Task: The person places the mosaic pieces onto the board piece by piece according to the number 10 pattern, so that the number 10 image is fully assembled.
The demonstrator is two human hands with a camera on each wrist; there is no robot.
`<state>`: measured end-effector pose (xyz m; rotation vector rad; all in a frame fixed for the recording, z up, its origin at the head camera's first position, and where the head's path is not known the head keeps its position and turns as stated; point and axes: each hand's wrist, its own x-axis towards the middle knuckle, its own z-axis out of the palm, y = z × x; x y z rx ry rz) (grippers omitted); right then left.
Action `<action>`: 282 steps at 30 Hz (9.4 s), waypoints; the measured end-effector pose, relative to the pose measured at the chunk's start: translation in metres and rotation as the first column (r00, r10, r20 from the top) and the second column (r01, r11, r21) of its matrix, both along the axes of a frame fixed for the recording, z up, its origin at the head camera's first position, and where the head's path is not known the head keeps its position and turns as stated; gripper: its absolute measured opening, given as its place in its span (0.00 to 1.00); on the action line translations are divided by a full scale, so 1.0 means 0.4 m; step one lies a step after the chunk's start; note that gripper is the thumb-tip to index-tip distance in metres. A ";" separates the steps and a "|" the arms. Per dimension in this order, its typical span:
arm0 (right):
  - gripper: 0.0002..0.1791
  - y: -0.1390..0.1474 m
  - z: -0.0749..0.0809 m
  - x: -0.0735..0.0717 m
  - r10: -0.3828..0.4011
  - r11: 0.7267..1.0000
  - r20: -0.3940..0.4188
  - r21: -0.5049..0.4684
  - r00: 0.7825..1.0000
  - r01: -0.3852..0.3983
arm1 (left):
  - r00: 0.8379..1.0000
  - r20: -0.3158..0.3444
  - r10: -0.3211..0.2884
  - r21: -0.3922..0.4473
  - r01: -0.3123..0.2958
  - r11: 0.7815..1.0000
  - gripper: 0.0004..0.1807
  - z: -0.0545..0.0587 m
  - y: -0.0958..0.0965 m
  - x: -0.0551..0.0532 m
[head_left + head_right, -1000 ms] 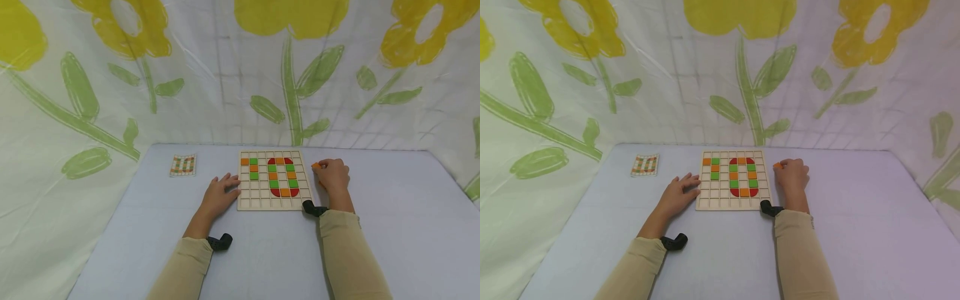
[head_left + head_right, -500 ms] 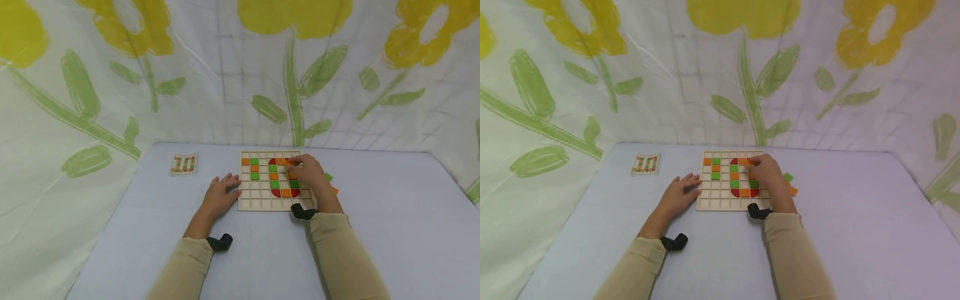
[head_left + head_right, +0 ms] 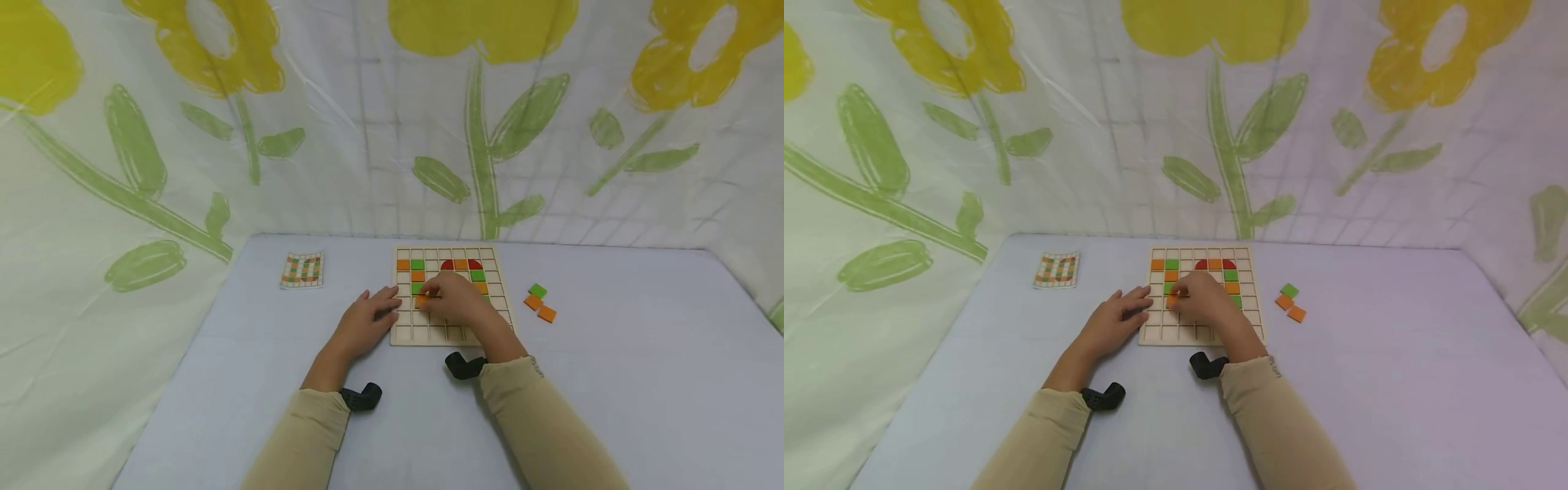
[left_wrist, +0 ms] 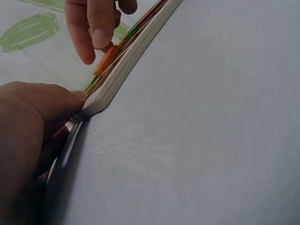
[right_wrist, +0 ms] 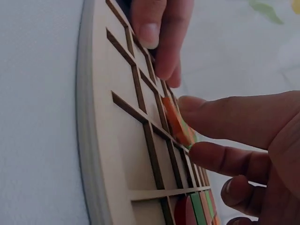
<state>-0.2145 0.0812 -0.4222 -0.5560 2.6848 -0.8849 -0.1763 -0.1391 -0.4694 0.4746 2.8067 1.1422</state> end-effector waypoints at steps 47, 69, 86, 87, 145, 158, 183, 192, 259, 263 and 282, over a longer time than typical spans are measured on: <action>0.22 0.352 -0.007 -0.030 -0.468 0.884 0.068 0.022 0.881 0.468 | 0.997 0.004 0.075 0.048 -0.075 0.996 0.18 0.003 0.007 0.002; 0.23 0.272 0.012 -0.036 -0.294 0.956 0.097 0.023 0.951 0.294 | 0.998 -0.001 0.064 0.046 -0.064 0.997 0.17 -0.002 0.004 -0.004; 0.13 -0.009 0.015 0.027 0.089 0.993 0.072 0.070 0.993 -0.094 | 0.998 -0.016 0.054 0.066 -0.052 0.996 0.17 0.003 0.004 -0.004; 0.12 -0.011 0.015 0.028 0.086 0.993 0.071 0.074 0.994 -0.091 | 0.998 -0.013 0.054 0.066 -0.053 0.996 0.17 0.004 0.004 -0.004; 0.28 0.405 -0.013 -0.033 -0.439 0.898 0.179 0.135 0.881 0.420 | 0.998 -0.007 0.061 0.066 -0.060 0.996 0.17 -0.007 0.003 -0.008; 0.16 0.161 0.038 -0.013 -0.056 0.998 0.119 -0.001 0.991 0.057 | 0.997 0.026 0.074 0.065 -0.076 0.995 0.17 -0.001 -0.002 -0.011; 0.09 0.072 0.018 0.015 0.010 0.996 0.095 0.092 0.995 -0.019 | 0.998 0.015 0.067 0.065 -0.068 0.996 0.17 -0.008 0.002 -0.007; 0.19 0.242 0.066 -0.001 -0.182 0.980 0.165 0.109 0.969 0.165 | 0.998 0.017 0.064 0.063 -0.064 0.996 0.17 -0.005 0.002 -0.008; 0.13 -0.078 0.004 0.076 -0.011 0.989 -0.114 0.143 0.993 0.027 | 0.999 -0.019 0.028 0.075 -0.026 0.997 0.15 -0.005 0.008 -0.006; 0.14 -0.093 -0.013 0.077 -0.003 0.981 -0.148 0.194 0.989 0.032 | 0.999 -0.030 0.037 0.069 -0.035 0.997 0.16 -0.004 0.005 -0.006; 0.13 -0.106 -0.011 0.068 -0.014 0.981 -0.123 0.192 0.992 0.037 | 0.998 -0.026 0.064 0.070 -0.062 0.996 0.15 -0.004 -0.014 -0.009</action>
